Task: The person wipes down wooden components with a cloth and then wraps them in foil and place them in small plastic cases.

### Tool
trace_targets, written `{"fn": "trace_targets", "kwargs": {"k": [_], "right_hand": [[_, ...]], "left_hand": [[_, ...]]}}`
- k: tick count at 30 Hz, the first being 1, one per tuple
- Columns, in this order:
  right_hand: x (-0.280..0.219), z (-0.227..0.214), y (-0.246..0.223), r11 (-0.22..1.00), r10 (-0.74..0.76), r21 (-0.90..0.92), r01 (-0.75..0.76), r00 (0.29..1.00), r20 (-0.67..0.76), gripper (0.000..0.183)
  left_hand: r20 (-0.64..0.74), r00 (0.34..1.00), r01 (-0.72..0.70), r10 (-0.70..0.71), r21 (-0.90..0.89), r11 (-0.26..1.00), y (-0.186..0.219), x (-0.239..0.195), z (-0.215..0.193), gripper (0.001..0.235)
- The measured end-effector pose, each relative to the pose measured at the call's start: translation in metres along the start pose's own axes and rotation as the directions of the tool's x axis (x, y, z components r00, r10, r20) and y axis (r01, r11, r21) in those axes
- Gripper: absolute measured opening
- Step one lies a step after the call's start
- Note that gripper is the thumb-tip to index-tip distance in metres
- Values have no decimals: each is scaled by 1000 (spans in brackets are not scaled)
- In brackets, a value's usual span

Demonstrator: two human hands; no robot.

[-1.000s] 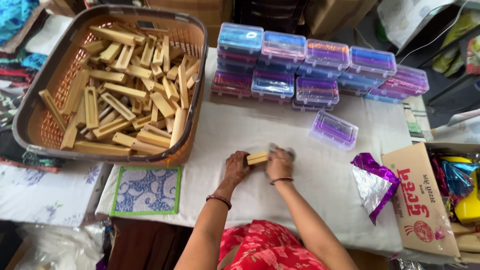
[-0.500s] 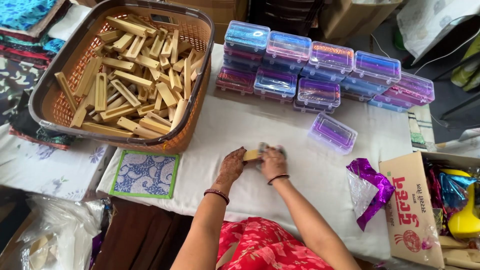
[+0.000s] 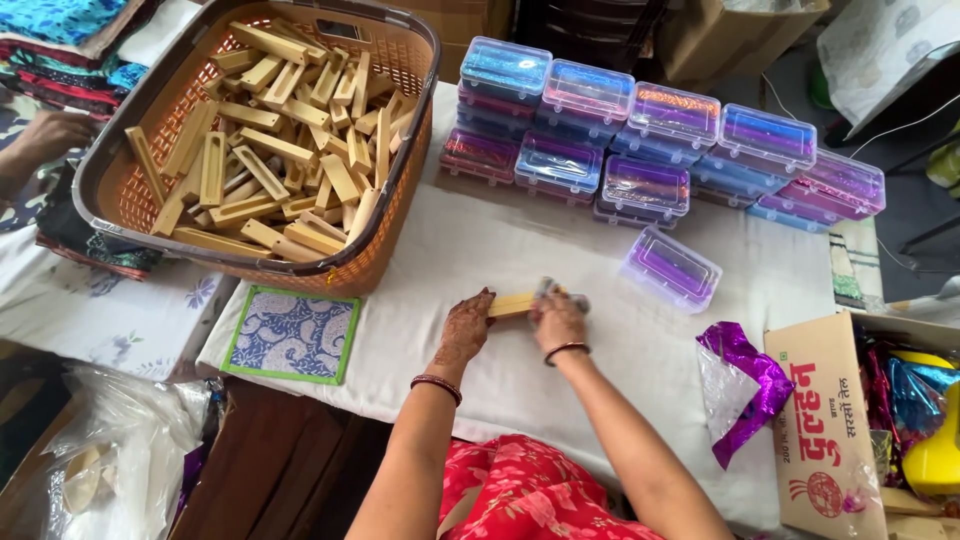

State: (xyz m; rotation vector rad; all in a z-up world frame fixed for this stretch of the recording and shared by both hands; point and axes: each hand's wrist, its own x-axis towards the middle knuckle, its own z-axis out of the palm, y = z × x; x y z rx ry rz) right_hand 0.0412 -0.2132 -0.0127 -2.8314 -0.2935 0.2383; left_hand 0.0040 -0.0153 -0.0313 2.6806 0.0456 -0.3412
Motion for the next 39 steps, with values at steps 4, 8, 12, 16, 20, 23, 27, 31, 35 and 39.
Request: {"fn": "trace_targets", "kwargs": {"k": [4,8,12,16,20,23,27,31,35,39], "right_hand": [[-7,37,-28,911,-368,-259,320,915,-166,57],[-15,-28,-41,907,-397,-96,410,908,135,63],[11,10,-5,980,-122,-139,145,979,161,60],[17,58,-46,993,33,118,17,912,-410,62],[13,50,-90,977,-172,69,203,933,-315,69],[23,49,-59,975,-216,-47,216,976,-9,57],[36,61,-18,996,-65,-82,43,955,-291,47],[38,64,-50,989,144,35,-140,935,-325,31],[17,31,-102,987,85,159,-32,938,-337,44],[7,14,-46,939,-84,285,193,931,-355,44]], "left_hand": [[33,998,-60,59,57,997,-9,-2,-21,53],[69,986,-159,154,74,984,-23,6,-34,45],[11,980,-200,200,-1,980,-20,0,-57,49],[-69,967,-254,247,-124,959,-50,18,-24,49],[-83,947,-317,309,-105,943,-70,30,-7,56],[-27,952,-307,306,-125,944,-65,25,-18,58],[58,955,-282,292,-142,949,-57,21,-31,52],[71,944,-317,322,-73,946,-58,19,-31,57],[28,944,-327,328,-46,944,-62,24,-28,60],[52,969,-235,240,-85,968,-55,22,-24,59]]}}
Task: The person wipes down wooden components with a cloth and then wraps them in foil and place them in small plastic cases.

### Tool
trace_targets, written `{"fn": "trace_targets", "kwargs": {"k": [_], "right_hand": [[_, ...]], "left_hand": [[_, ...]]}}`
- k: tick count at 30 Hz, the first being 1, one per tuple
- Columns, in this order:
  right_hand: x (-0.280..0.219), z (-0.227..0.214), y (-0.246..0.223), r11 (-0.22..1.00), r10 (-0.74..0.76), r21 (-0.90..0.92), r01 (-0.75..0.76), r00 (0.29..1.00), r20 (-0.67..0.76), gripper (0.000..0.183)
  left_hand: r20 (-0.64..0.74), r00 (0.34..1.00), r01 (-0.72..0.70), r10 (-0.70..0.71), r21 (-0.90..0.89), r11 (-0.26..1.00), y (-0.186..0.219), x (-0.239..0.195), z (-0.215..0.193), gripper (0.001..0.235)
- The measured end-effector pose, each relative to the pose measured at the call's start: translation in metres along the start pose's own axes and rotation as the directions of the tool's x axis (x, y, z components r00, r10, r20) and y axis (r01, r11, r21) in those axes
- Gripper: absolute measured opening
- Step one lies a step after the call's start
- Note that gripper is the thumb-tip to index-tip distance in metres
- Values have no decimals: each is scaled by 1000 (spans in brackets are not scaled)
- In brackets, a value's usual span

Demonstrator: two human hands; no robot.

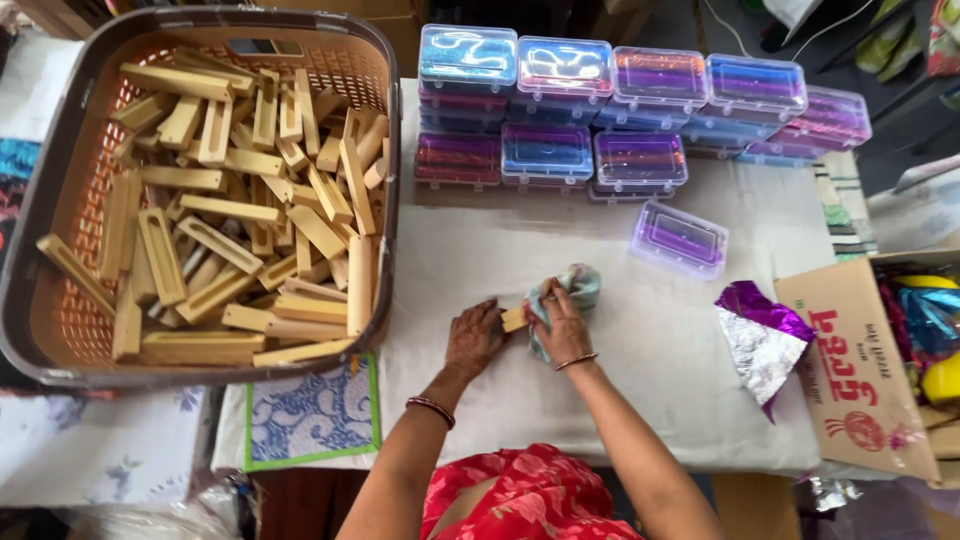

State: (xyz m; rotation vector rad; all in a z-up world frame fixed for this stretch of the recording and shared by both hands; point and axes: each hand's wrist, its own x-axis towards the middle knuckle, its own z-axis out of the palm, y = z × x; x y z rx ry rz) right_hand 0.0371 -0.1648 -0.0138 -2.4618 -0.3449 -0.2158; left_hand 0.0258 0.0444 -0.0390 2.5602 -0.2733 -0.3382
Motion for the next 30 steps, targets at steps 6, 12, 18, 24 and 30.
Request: {"fn": "trace_targets", "kwargs": {"k": [6,12,18,24,30], "right_hand": [[0,2,115,979,172,-117,-170,985,7,42],[8,-32,-2,987,-133,83,136,990,-38,44],[-10,17,91,823,-394,-407,397,914,95,44],[11,-1,110,995,43,-90,-52,994,-98,45],[-15,-18,-32,939,-277,-164,303,947,162,60]], "left_hand": [[-20,993,115,-115,-17,993,21,-9,13,59],[-52,969,244,-243,20,970,46,-12,0,55],[-182,972,157,-150,22,987,6,8,47,39],[34,962,268,-271,81,960,71,-20,-25,53],[-52,990,143,-135,249,958,14,4,34,53]]}}
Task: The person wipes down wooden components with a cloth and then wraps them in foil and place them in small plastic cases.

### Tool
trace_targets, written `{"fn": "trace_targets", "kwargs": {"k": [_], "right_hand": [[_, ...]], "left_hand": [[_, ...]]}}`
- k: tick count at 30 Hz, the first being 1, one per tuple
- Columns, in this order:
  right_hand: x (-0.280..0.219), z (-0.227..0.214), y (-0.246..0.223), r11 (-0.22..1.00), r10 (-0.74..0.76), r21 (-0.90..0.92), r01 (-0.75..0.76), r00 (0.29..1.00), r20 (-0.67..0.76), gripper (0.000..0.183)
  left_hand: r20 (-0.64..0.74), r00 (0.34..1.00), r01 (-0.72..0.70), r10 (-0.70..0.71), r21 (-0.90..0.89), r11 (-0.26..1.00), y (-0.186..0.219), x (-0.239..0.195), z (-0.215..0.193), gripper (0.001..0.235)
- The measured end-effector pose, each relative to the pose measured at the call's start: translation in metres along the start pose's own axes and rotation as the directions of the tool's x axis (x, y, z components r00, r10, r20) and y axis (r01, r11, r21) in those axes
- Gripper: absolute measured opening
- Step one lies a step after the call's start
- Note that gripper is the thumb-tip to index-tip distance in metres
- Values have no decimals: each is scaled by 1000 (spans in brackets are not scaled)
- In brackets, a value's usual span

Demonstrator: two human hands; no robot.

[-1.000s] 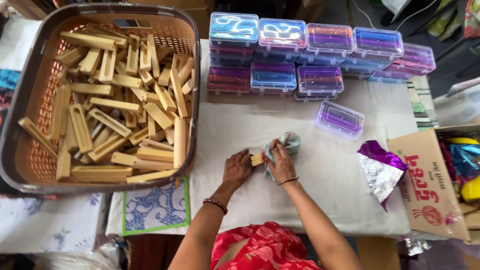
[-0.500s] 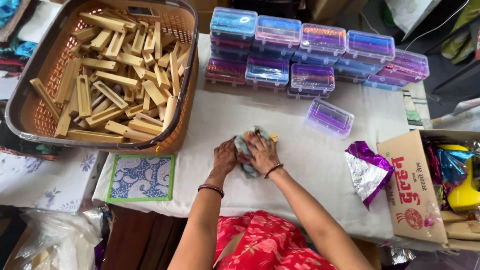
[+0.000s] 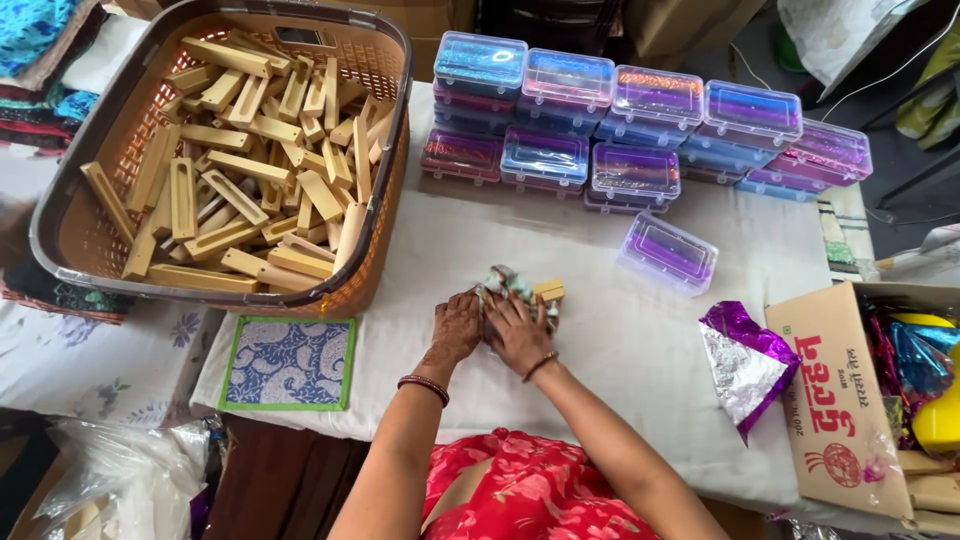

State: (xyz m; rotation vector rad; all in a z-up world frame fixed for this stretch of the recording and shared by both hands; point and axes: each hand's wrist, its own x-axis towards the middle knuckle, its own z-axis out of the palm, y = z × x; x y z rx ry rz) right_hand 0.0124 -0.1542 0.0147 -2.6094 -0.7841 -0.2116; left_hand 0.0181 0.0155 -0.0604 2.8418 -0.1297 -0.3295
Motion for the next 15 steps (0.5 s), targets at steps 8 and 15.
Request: {"fn": "trace_targets", "kwargs": {"k": [8,15], "right_hand": [[-42,59,178,961,211,-168,-219,975,-66,42],[9,46,192,706,608,393,-589,789,89,31]], "left_hand": [[33,999,-30,35,-137,990,10,-8,-44,47],[96,995,49,-24,-260,964,22,0,-67,59]]}}
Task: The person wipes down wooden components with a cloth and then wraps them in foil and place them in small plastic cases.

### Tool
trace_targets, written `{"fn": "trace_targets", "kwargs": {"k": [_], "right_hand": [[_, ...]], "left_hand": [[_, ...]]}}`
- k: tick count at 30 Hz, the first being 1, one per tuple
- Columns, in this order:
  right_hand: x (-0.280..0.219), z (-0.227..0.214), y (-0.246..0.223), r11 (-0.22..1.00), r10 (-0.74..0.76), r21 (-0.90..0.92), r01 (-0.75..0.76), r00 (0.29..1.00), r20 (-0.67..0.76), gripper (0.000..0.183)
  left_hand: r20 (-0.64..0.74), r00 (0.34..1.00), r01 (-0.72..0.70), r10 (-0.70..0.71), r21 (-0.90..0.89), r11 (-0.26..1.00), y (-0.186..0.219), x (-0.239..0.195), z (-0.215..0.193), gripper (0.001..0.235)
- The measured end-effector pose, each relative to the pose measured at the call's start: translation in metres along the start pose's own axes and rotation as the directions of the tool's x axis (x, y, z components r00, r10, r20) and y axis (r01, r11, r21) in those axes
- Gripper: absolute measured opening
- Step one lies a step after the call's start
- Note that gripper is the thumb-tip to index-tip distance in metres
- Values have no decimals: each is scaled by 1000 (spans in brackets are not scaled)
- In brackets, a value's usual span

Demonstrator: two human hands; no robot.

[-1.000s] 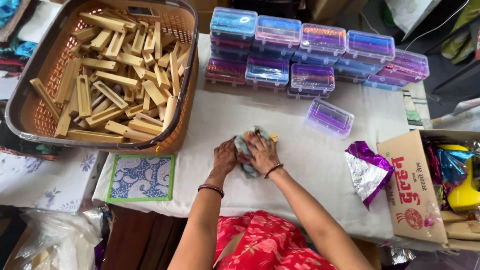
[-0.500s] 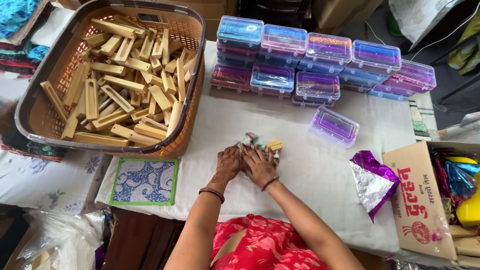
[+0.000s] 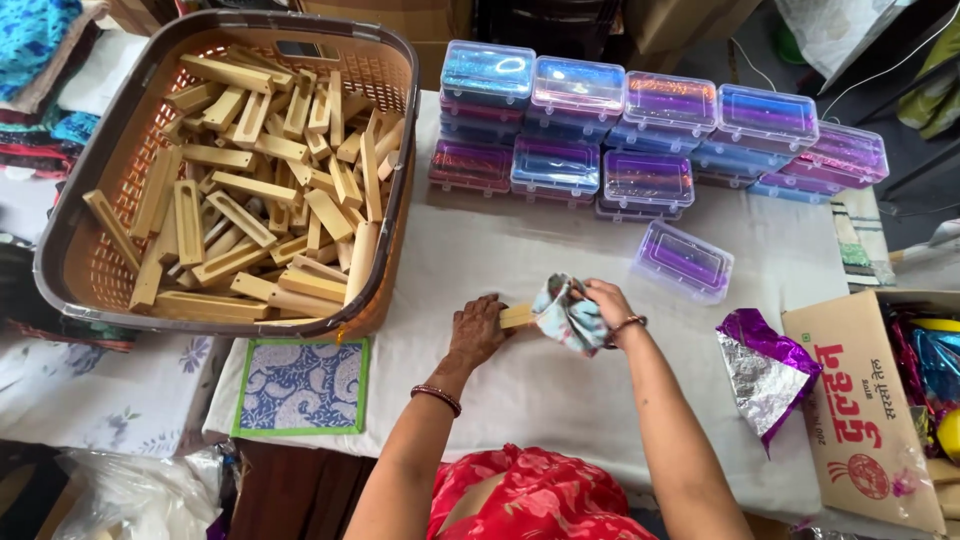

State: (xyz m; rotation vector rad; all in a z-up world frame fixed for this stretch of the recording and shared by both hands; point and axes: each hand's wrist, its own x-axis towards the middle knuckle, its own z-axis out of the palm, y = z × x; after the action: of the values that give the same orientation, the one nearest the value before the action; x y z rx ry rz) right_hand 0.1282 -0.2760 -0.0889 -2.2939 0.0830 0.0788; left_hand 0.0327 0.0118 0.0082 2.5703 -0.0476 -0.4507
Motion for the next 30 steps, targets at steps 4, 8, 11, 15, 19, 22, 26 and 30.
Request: {"fn": "trace_targets", "kwargs": {"k": [4,8,11,15,19,22,26,30], "right_hand": [[-21,22,-63,991,-9,135,16,999,-48,34],[-82,65,-138,805,-290,-539,249,957,9,45],[-87,81,-108,619,-459,-584,525,845,274,72],[-75,32,-97,765,-279,-531,365,930,237,54],[-53,41,-57,854,-178,-488,179,983,49,52],[-68,63,-85,738,-241,-649,182,971,-1,57],[-102,78,-104,700,-282,-584,410,911,300,58],[-88,21,-96,732,-273,-581,355,935,227,62]], "left_hand": [[-27,1000,13,-14,-14,1000,-2,2,7,58],[-91,995,-29,34,49,998,-34,23,41,60],[-109,992,-52,56,34,998,-39,21,44,64],[-77,996,-40,39,-21,999,-23,10,23,55],[-61,998,-10,9,-19,1000,-15,4,15,58],[-26,1000,9,-10,-40,999,-14,1,9,56],[-87,993,-76,81,53,996,-38,10,32,62],[-158,980,-118,118,9,993,-39,6,40,54]]}}
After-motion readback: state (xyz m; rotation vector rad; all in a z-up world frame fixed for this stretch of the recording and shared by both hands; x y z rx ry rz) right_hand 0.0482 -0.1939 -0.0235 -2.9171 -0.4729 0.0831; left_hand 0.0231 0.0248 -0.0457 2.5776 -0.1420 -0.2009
